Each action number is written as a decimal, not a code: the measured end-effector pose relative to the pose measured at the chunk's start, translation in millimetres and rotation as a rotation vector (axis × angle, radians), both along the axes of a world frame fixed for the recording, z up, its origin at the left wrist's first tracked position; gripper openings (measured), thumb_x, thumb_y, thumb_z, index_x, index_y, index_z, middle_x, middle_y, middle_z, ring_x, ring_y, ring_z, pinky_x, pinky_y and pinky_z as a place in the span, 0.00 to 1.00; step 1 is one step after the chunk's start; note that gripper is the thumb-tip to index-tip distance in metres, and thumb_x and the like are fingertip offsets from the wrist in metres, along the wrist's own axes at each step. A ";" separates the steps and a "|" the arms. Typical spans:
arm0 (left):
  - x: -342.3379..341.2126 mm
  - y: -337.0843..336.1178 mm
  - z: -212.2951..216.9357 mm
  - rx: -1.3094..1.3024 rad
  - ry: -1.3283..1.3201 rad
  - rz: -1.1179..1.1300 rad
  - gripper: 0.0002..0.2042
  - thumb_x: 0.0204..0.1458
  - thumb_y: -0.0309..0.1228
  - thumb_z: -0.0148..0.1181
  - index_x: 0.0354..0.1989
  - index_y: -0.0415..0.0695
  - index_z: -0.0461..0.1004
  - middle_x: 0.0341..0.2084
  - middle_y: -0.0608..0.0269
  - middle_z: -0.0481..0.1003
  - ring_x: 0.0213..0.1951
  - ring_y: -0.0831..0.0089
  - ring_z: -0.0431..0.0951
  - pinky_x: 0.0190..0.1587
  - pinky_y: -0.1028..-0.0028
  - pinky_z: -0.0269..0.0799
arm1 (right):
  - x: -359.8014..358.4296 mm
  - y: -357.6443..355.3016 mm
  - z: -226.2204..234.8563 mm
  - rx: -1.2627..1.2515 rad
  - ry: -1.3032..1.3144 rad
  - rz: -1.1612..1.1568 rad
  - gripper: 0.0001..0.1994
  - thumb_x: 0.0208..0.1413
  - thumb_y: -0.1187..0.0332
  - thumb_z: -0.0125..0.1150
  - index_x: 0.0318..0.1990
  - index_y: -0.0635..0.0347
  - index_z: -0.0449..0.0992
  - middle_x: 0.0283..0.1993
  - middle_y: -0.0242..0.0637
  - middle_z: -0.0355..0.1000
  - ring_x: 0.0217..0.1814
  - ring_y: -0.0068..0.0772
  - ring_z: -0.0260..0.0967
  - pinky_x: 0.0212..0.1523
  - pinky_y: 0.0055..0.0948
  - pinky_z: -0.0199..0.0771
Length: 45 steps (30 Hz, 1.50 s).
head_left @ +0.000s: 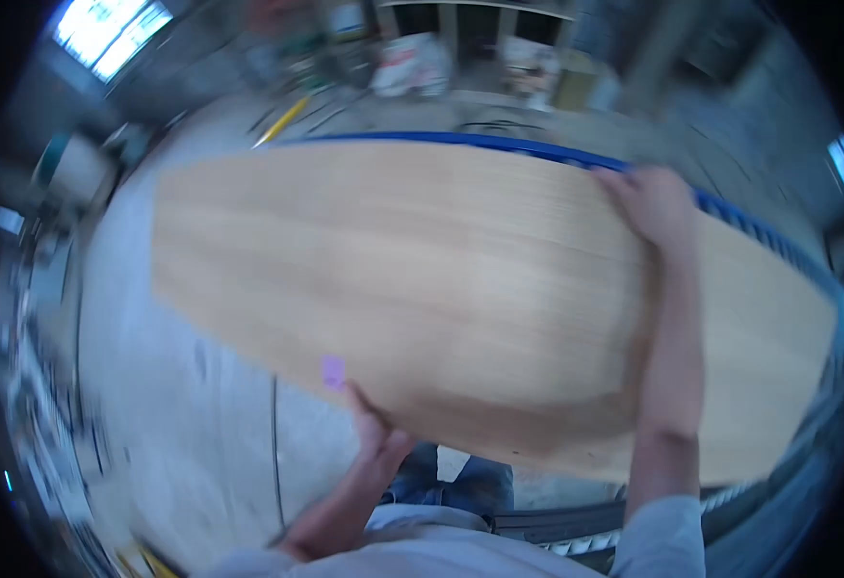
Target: Moving and placing wooden panels onto a conveyor belt or storage area in a furniture factory.
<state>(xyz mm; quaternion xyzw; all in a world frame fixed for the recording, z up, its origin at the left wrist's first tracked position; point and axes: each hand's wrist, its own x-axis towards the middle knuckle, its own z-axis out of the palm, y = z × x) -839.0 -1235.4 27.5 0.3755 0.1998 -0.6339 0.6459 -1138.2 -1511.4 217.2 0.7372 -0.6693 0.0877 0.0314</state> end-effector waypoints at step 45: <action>19.5 -25.3 -29.5 -0.213 0.448 -0.274 0.44 0.47 0.57 0.65 0.69 0.44 0.59 0.68 0.51 0.58 0.67 0.50 0.57 0.70 0.44 0.50 | 74.4 118.3 92.1 -0.177 -0.112 0.235 0.27 0.54 0.41 0.56 0.25 0.57 0.82 0.25 0.41 0.76 0.35 0.43 0.77 0.36 0.40 0.73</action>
